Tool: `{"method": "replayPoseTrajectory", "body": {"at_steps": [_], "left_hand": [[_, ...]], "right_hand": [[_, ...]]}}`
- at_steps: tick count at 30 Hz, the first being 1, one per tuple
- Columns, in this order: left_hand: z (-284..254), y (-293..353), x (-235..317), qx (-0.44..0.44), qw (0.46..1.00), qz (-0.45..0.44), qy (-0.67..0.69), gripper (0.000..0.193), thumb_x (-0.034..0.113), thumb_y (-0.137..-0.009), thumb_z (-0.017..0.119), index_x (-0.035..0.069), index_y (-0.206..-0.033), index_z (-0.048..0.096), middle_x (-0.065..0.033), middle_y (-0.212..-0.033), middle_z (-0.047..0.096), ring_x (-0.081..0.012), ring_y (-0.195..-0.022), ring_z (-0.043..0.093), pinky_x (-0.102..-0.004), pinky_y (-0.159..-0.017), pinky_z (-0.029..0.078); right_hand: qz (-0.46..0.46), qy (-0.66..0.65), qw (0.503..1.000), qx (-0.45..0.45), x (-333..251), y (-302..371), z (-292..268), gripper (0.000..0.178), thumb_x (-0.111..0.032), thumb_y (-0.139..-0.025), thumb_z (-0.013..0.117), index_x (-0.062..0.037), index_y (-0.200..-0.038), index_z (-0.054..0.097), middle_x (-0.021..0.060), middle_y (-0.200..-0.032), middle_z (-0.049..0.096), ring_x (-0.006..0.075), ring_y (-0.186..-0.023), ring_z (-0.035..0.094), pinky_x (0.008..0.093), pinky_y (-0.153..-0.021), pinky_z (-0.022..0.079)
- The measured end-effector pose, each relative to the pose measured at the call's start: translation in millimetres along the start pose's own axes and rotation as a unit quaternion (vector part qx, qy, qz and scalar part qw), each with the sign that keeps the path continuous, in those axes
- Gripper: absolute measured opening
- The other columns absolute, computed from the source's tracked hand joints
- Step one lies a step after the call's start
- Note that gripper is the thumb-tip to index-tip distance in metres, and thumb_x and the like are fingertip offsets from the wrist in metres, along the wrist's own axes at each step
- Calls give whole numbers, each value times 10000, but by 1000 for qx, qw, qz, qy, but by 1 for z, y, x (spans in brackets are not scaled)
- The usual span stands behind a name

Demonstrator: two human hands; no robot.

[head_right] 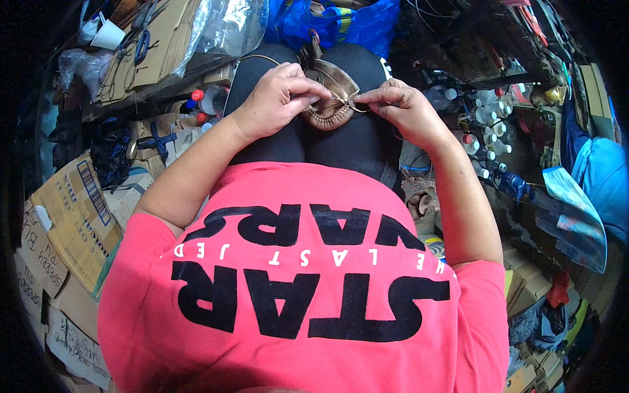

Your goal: Stitching or sewing together parts of a leather shoe by hand.

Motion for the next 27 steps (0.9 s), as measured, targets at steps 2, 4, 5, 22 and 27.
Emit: {"method": "replayPoseTrajectory", "body": {"at_steps": [2,4,5,22,27], "left_hand": [[1,-1,0,-11,1000,-5,6,187,44,-761,669,146,-907,724,-47,-697,492,-204,-715,496,-317,-665,412],[3,-3,-1,-9,1000,13,17,185,54,-772,665,150,-918,725,-48,-702,494,-204,-715,499,-315,-669,414],[4,-5,-2,-9,1000,13,17,185,54,-772,665,150,-918,725,-48,-702,494,-204,-715,499,-315,-669,414],[7,-20,-7,-43,995,94,-15,191,26,-774,658,143,-911,722,-49,-734,513,-203,-730,514,-309,-665,428],[12,-23,-15,-81,993,32,78,206,10,-772,650,144,-910,724,-52,-748,513,-203,-732,509,-303,-686,429]], "right_hand": [[0,-6,1000,-2,2,0,0,329,66,-794,579,-98,-1051,700,0,-805,516,111,-823,507,223,-795,425],[-1,-12,1000,-5,3,-1,-1,323,52,-794,591,-105,-1053,703,-8,-775,512,108,-804,494,221,-786,421],[8,-4,1000,-16,3,-2,-2,347,82,-788,570,-89,-1064,695,-4,-827,522,103,-831,497,215,-802,418],[-1,5,999,-40,3,-10,-4,300,25,-792,633,-116,-1047,708,-14,-744,492,106,-759,477,230,-735,420],[-16,8,999,-51,7,-12,-4,290,21,-792,637,-107,-1041,709,-13,-751,495,107,-756,484,230,-738,422]]}}
Point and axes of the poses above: each hand's wrist, its own y-axis away from the middle knuckle, its own z-axis out of the palm, x = y × z, the point moved 3 cm from there along -y, towards the middle knuckle
